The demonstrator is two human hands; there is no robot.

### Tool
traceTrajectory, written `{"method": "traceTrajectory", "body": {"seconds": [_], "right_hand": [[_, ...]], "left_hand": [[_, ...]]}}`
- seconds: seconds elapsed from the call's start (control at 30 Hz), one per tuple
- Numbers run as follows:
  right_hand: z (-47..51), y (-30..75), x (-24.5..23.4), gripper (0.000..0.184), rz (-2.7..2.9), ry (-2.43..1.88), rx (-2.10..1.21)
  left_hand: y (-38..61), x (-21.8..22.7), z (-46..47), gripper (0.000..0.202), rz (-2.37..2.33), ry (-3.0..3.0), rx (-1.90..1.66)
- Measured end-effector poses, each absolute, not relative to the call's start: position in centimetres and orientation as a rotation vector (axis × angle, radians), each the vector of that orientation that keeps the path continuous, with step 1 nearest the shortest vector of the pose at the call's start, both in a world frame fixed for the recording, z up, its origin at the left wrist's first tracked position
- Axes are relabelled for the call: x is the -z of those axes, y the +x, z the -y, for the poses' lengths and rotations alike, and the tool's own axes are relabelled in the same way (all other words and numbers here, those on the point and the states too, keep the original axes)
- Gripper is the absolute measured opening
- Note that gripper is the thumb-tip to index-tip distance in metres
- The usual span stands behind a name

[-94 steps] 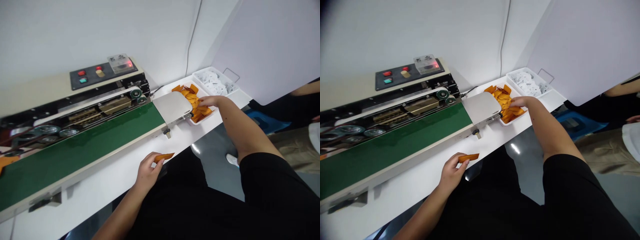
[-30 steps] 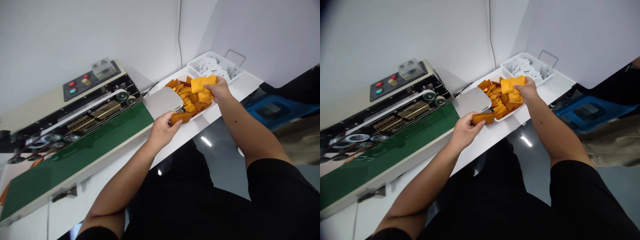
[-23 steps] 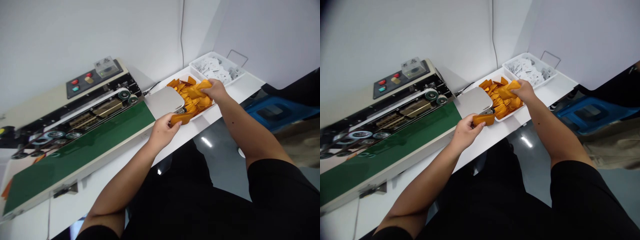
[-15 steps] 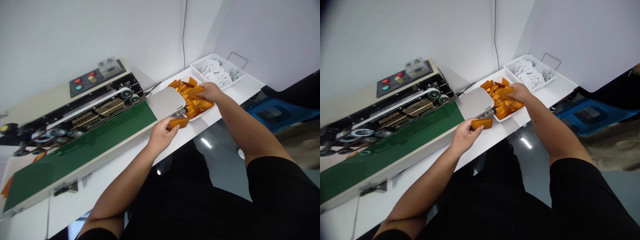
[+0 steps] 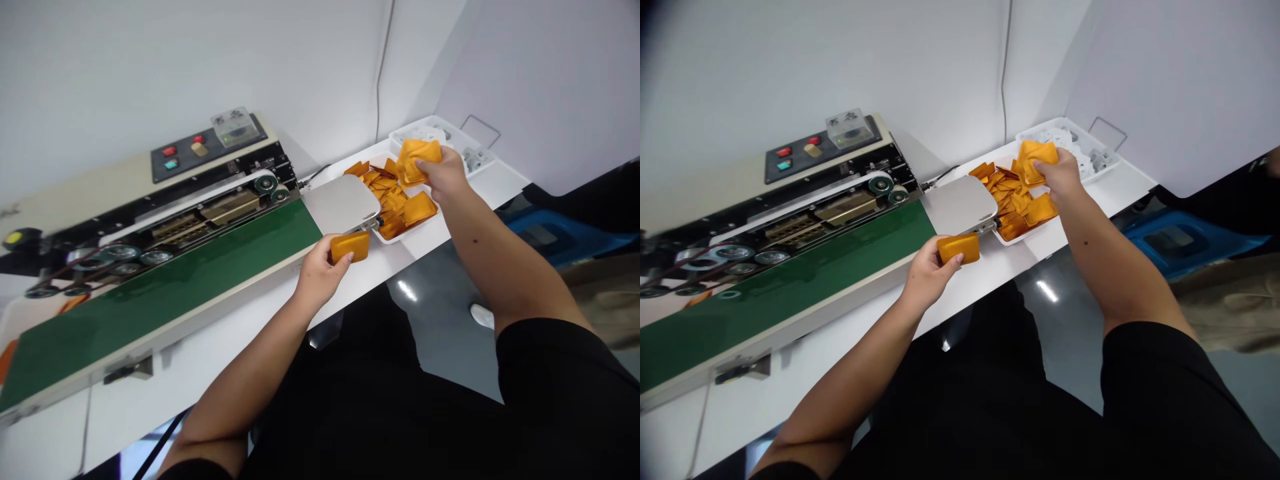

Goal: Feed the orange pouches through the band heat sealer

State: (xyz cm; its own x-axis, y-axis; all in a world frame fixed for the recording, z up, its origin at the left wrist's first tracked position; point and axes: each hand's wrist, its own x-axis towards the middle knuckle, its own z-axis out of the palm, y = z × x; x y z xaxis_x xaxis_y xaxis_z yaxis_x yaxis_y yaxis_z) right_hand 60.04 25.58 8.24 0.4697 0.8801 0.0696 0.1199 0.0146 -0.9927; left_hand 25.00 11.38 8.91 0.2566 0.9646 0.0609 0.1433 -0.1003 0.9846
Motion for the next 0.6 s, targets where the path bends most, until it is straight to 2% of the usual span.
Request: {"method": "traceTrajectory", "body": {"seconds": [0.17, 0.3, 0.4, 0.47, 0.6], "right_hand": [[-18.5, 56.3, -12.6, 0.039, 0.894, -0.975, -1.107], [-11.8, 50.0, -14.7, 0.051, 1.067, -1.014, -1.308], [-9.5, 46.1, -14.0, 0.043, 1.201, -1.092, -1.316], [-9.2, 44.3, -13.0, 0.04, 1.281, -1.152, -1.285], [-9.3, 41.8, -11.2, 0.048, 1.392, -1.19, -1.299]], "left_hand": [[25.5, -9.2, -10.9, 0.037, -0.988, 1.101, -1.077], [25.9, -10.0, -9.6, 0.043, -0.894, 0.802, -1.063], [25.8, -10.3, -8.5, 0.039, -0.807, 0.63, -1.065], [25.2, -10.3, -7.8, 0.044, -0.763, 0.56, -1.077], [23.2, -9.7, -6.5, 0.05, -0.788, 0.527, -1.092]]}}
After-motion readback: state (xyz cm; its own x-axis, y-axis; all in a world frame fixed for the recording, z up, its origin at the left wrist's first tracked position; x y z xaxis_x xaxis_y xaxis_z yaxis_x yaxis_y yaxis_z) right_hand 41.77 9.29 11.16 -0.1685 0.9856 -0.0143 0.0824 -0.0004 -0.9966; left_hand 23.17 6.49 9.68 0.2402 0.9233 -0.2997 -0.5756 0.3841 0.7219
